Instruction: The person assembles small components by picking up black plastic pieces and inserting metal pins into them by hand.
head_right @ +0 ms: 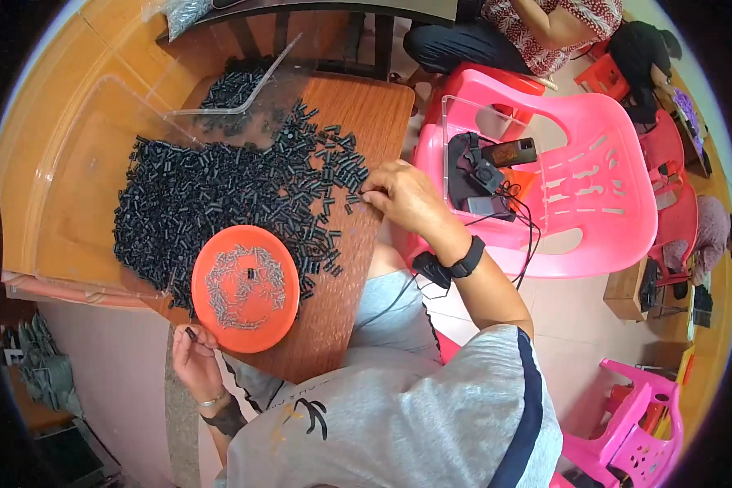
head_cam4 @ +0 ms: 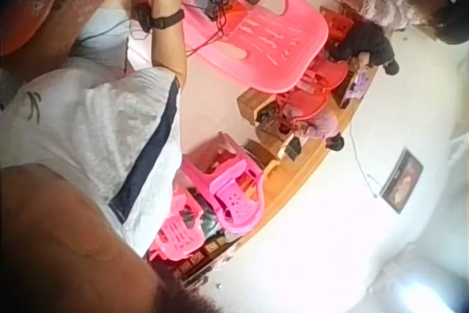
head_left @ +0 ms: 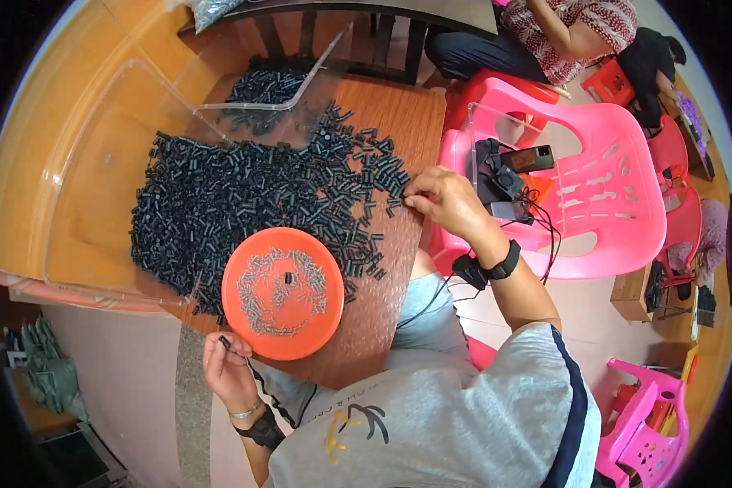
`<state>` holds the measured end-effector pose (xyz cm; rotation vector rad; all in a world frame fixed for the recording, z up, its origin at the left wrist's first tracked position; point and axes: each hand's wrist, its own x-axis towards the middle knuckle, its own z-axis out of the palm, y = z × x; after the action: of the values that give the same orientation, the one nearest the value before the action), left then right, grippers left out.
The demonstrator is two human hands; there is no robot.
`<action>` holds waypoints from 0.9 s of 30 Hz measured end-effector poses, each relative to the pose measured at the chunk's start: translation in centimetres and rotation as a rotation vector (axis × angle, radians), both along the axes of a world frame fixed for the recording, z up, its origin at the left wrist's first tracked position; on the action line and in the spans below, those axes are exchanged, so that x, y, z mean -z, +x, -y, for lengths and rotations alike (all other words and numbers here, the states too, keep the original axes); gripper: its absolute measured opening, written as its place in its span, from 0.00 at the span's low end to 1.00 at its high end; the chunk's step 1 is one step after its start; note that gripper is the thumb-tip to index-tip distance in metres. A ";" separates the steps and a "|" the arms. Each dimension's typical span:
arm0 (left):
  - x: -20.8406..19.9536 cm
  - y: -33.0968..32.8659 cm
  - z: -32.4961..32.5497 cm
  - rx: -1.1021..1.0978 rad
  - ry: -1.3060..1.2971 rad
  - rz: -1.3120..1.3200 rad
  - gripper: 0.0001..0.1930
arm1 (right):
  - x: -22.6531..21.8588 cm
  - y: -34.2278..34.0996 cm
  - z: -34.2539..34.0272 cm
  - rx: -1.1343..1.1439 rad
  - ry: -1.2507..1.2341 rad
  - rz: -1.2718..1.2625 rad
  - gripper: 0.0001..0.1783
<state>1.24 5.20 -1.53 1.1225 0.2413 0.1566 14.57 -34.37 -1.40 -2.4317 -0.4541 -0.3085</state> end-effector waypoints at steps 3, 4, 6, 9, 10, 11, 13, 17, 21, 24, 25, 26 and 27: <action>0.0 0.0 0.0 -0.001 -0.012 -0.002 0.10 | 0.1 0.0 -0.2 -0.028 -0.004 -0.006 0.06; 0.1 0.0 0.0 -0.004 -0.021 -0.005 0.10 | 0.1 -0.1 -0.2 -0.028 -0.006 -0.007 0.06; 0.1 -0.1 0.0 -0.006 -0.021 -0.007 0.10 | 0.0 -0.1 -0.3 -0.007 -0.027 -0.033 0.06; 0.1 -0.1 0.0 -0.006 -0.021 -0.004 0.10 | -0.1 -0.4 -0.5 -0.056 0.007 -0.008 0.06; 0.1 -0.1 0.1 -0.005 -0.023 -0.001 0.10 | 0.0 -0.4 -0.6 -0.056 0.006 -0.009 0.06; 0.1 0.0 0.1 -0.005 -0.023 -0.001 0.10 | 0.3 -0.3 -0.8 -0.116 0.024 0.008 0.07; 0.2 -0.1 0.1 -0.012 -0.007 0.005 0.10 | 0.2 -0.4 -1.4 -0.190 -0.002 0.040 0.10; 0.2 -0.1 0.1 0.001 -0.011 0.018 0.10 | -0.1 -1.0 -2.6 -0.150 -0.089 0.052 0.09; 0.3 -0.3 -0.1 0.012 -0.033 0.024 0.09 | 0.2 -1.2 -3.9 -0.097 -0.181 0.137 0.07; -0.3 -0.6 0.1 0.015 -0.013 0.028 0.09 | 0.9 -1.2 -4.5 -0.118 -0.235 0.191 0.05; -0.6 -0.6 0.3 0.020 0.011 0.028 0.09 | 0.9 -1.1 -4.7 -0.143 -0.248 0.212 0.05; -0.9 -0.7 0.6 0.005 0.003 0.024 0.09 | 0.8 -1.1 -4.9 -0.141 -0.239 0.246 0.04; -0.9 -0.8 0.5 0.003 0.004 0.037 0.09 | 0.7 -1.0 -5.2 -0.149 -0.229 0.280 0.04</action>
<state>0.44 4.67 -0.61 1.1230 0.2060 0.1753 13.58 -29.13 -2.10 -2.5658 -0.8300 -0.5626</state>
